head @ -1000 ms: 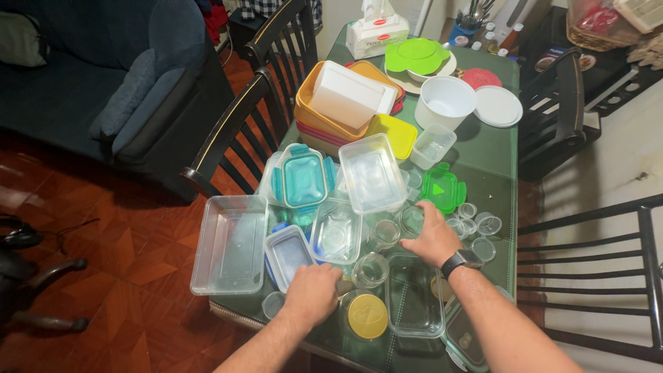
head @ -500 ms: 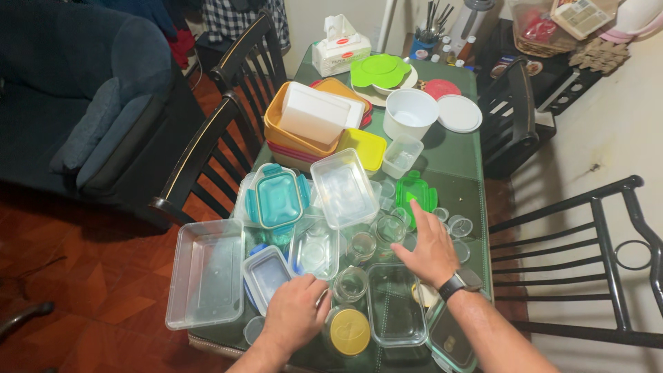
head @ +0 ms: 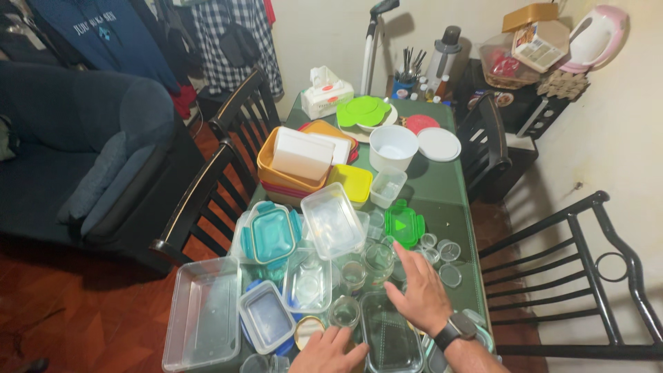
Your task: The person sorts and stacks various plastic food storage containers and glass jars on a table. They match lids to containers, nest smaller containers inside larger ones, and arrange the items into organized piles.
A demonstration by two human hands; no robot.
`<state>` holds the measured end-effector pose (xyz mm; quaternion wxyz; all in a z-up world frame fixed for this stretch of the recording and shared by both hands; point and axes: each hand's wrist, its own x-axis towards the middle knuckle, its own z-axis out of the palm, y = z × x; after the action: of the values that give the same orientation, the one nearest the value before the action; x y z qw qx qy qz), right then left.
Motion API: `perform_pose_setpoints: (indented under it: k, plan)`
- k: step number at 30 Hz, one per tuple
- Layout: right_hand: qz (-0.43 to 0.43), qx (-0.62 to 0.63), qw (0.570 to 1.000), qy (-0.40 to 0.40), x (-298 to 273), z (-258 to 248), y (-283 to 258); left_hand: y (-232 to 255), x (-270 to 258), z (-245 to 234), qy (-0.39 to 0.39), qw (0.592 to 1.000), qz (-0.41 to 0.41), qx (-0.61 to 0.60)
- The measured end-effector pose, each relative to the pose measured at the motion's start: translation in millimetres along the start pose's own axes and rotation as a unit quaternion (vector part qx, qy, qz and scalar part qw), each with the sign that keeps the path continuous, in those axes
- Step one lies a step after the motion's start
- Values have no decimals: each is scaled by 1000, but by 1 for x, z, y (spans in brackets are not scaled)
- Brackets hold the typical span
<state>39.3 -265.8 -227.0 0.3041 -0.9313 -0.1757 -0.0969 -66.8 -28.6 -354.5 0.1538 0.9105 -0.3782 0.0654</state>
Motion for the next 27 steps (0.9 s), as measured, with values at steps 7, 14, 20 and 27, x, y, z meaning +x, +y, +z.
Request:
perform_pose_setpoints:
  k: [7, 14, 20, 27]
  plan:
    - [5, 33, 999, 10, -9, -17, 2, -18, 7, 17, -105, 988, -102, -53]
    - [129, 461, 849, -223, 2, -51, -18, -7, 51, -168, 27, 941, -163, -295]
    - [4, 486, 821, -300, 49, -111, -51, 22, 125, -290, 224, 924, -150, -272]
    - [21, 501, 813, -298, 67, -116, -74, 22, 159, -312, 200, 940, -169, -218]
